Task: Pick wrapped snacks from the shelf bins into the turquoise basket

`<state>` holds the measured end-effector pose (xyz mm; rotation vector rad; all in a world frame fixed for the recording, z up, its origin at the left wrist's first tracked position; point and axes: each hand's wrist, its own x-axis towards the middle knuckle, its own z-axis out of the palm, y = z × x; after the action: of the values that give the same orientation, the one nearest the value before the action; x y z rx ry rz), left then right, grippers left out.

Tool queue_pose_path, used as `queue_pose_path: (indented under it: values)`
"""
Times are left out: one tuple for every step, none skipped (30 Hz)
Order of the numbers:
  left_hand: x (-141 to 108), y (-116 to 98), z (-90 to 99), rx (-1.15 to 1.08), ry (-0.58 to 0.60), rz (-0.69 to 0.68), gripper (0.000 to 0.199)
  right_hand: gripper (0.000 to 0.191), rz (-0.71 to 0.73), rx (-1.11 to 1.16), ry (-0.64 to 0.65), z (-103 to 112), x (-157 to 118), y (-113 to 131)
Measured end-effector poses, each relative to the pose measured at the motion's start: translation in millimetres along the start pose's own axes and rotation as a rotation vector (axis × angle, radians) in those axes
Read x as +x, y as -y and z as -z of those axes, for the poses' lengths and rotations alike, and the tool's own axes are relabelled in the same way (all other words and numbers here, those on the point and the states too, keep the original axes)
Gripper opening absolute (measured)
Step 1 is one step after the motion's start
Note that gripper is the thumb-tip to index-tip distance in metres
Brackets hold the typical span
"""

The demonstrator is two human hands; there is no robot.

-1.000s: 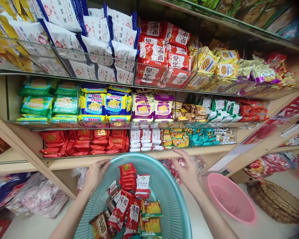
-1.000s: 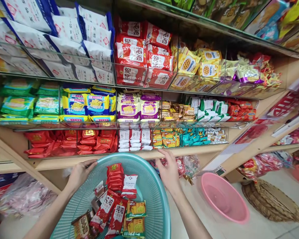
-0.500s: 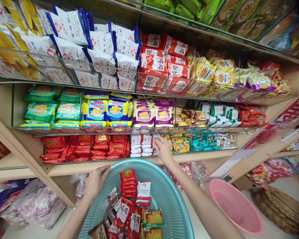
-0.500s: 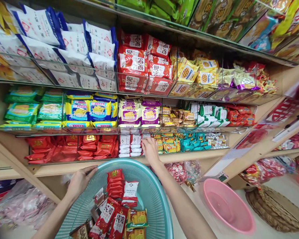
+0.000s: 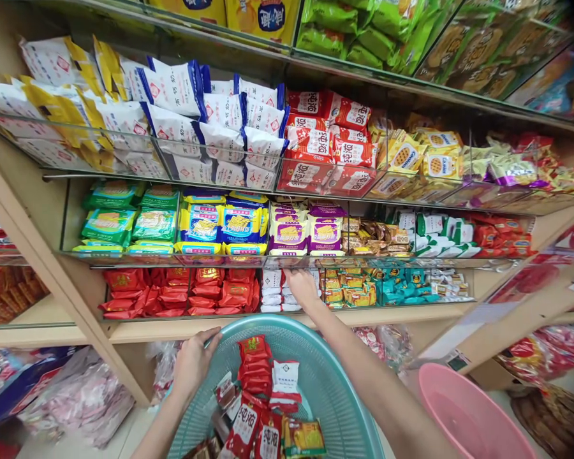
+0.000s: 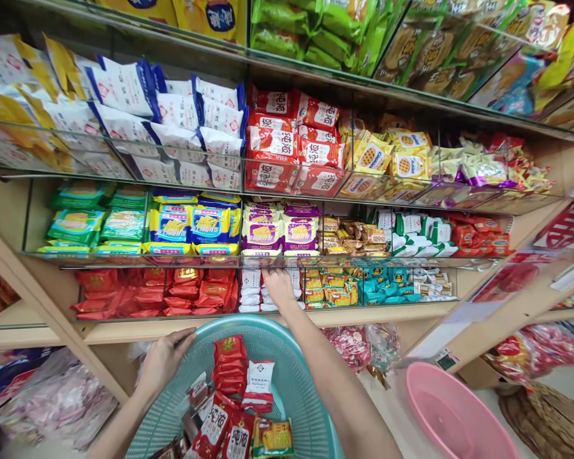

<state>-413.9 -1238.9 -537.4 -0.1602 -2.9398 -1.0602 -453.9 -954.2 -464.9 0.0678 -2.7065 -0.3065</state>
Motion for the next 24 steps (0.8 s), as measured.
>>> queue_pose_path:
  values:
    - [0.0,0.0,0.0,-0.005,0.000,-0.003,0.039,0.033,0.016,-0.012,0.004,0.4,-0.1,-1.5]
    - [0.0,0.0,-0.2,-0.010,0.000,-0.006,0.039,0.034,0.031,-0.022,0.007,0.7,-0.6,-3.1]
    - [0.1,0.1,-0.5,-0.011,-0.001,-0.007,0.039,0.035,0.046,-0.030,0.008,0.9,-1.2,-4.7]
    - [0.2,0.1,-0.8,-0.012,-0.002,-0.004,0.038,0.035,0.059,-0.037,0.009,0.8,-1.9,-6.2]
    - [0.2,0.1,-1.1,-0.012,-0.002,0.002,0.038,0.034,0.072,-0.043,0.011,0.6,-2.7,-7.6]
    - [0.1,0.0,-1.5,-0.011,-0.002,0.005,0.037,0.034,0.084,-0.048,0.011,0.2,-3.7,-8.9]
    - [-0.1,-0.2,-1.7,-0.010,-0.004,0.007,0.037,0.034,0.097,-0.051,0.012,-0.4,-4.7,-10.3]
    - [-0.4,-0.5,-1.8,-0.010,-0.006,0.007,0.037,0.034,0.108,-0.054,0.013,-1.0,-5.9,-11.7]
    - [-0.7,-0.8,-1.8,-0.011,-0.009,0.005,0.037,0.035,0.119,-0.055,0.014,-1.7,-7.3,-13.2]
    - [-1.1,-1.1,-1.7,-0.010,-0.011,0.002,0.037,0.036,0.128,-0.054,0.014,-2.3,-8.8,-14.9]
    - [-1.5,-1.3,-1.4,-0.007,-0.012,0.001,0.037,0.038,0.136,-0.053,0.014,-2.8,-10.5,-16.7]
    - [-1.8,-1.5,-1.2,-0.001,-0.014,0.001,0.037,0.039,0.141,-0.051,0.012,-3.0,-12.3,-18.7]
    - [-2.0,-1.6,-0.9,0.005,-0.016,0.001,0.037,0.039,0.144,-0.047,0.010,-2.9,-14.2,-20.9]
    - [-2.1,-1.5,-0.8,0.012,-0.017,0.000,0.037,0.040,0.145,-0.043,0.005,-2.4,-16.0,-23.1]
    - [-2.0,-1.4,-0.7,0.017,-0.018,-0.001,0.037,0.040,0.144,-0.038,0.000,-1.7,-17.9,-25.4]
    - [-1.8,-1.2,-0.7,0.020,-0.018,-0.002,0.037,0.041,0.139,-0.033,-0.008,-0.6,-19.6,-27.6]
    - [-1.5,-0.9,-0.9,0.021,-0.018,-0.004,0.037,0.042,0.133,-0.026,-0.017,0.6,-21.2,-29.8]
    - [-1.3,-0.5,-1.1,0.020,-0.016,-0.006,0.037,0.042,0.126,-0.019,-0.027,1.8,-22.8,-31.8]
    - [-1.0,-0.3,-1.4,0.017,-0.014,-0.007,0.038,0.043,0.119,-0.011,-0.037,2.9,-24.3,-33.7]
    - [-0.9,-0.1,-1.5,0.013,-0.012,-0.007,0.038,0.043,0.112,-0.003,-0.047,3.8,-25.8,-35.5]
    - [-0.9,-0.1,-1.5,0.009,-0.011,-0.008,0.038,0.042,0.106,0.004,-0.055,4.4,-27.2,-37.1]
    - [-1.0,-0.3,-1.4,0.006,-0.010,-0.007,0.038,0.042,0.102,0.012,-0.063,4.7,-28.7,-38.7]
    - [-1.2,-0.7,-1.0,0.003,-0.009,-0.004,0.037,0.043,0.099,0.020,-0.072,4.9,-30.1,-40.0]
    - [-1.5,-1.4,-0.5,0.003,-0.008,0.001,0.037,0.043,0.094,0.030,-0.085,5.1,-31.6,-41.1]
